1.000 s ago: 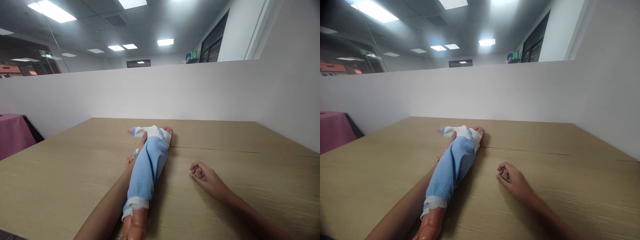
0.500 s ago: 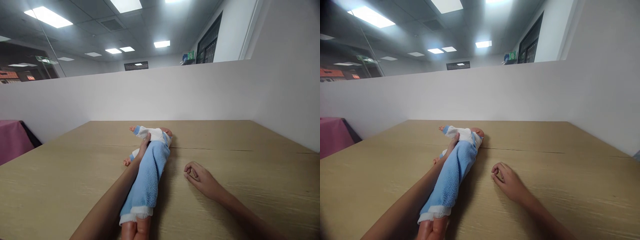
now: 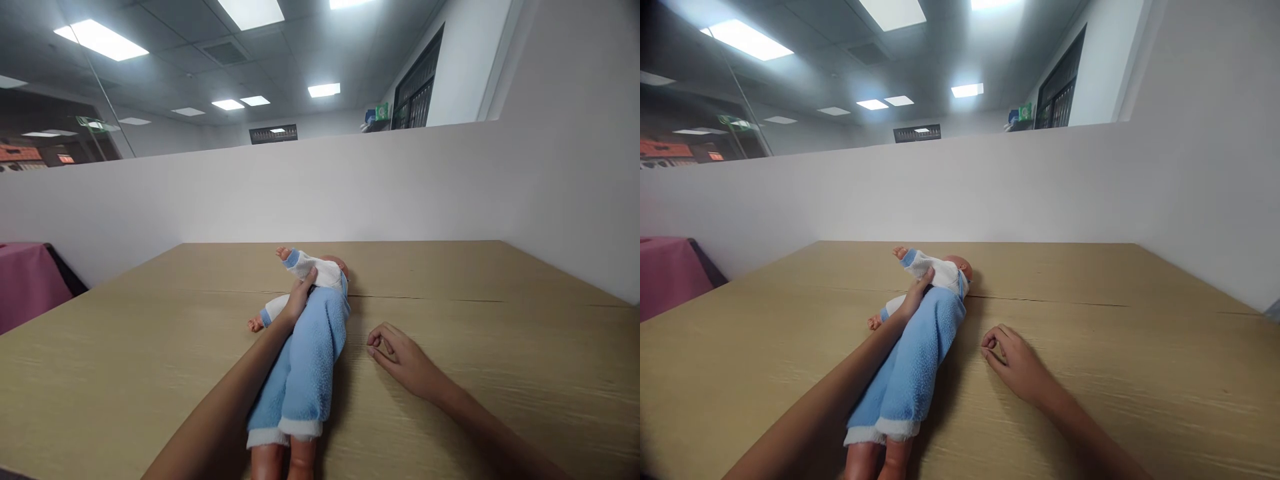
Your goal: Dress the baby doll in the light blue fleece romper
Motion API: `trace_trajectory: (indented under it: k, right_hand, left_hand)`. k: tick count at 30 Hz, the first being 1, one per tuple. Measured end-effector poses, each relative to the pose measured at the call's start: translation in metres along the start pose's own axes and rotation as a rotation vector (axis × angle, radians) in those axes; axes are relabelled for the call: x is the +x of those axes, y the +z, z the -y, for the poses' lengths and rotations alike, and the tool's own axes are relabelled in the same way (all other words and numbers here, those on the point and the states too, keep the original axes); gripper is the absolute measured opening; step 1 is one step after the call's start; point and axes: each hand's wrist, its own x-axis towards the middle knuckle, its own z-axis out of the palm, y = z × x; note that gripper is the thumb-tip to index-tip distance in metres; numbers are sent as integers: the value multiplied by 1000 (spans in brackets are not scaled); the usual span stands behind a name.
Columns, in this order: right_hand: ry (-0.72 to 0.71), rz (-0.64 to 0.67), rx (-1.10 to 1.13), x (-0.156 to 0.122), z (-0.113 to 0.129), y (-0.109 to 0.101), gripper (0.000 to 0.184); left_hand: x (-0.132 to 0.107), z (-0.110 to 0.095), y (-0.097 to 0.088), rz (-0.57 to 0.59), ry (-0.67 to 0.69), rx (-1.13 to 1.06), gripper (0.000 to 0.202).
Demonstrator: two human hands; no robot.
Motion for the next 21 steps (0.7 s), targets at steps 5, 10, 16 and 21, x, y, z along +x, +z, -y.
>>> trace_trajectory:
  k: [5,10,16,21]
  right_hand:
    - [-25,1,-13,-1,0,0,4]
    - [-46,6,-42,-2,4,-1,8]
    - [-7,-28,-115,0,-10,-5,27]
    - [272,-328,415,9,-42,-7,29]
  left_hand:
    - [-4,0,16,28,27,106,60]
    - [-8,-1,29,60,34,260,61]
    - [-11,0,58,223,179,577,41]
    - [-19,2,93,441,372,1109,33]
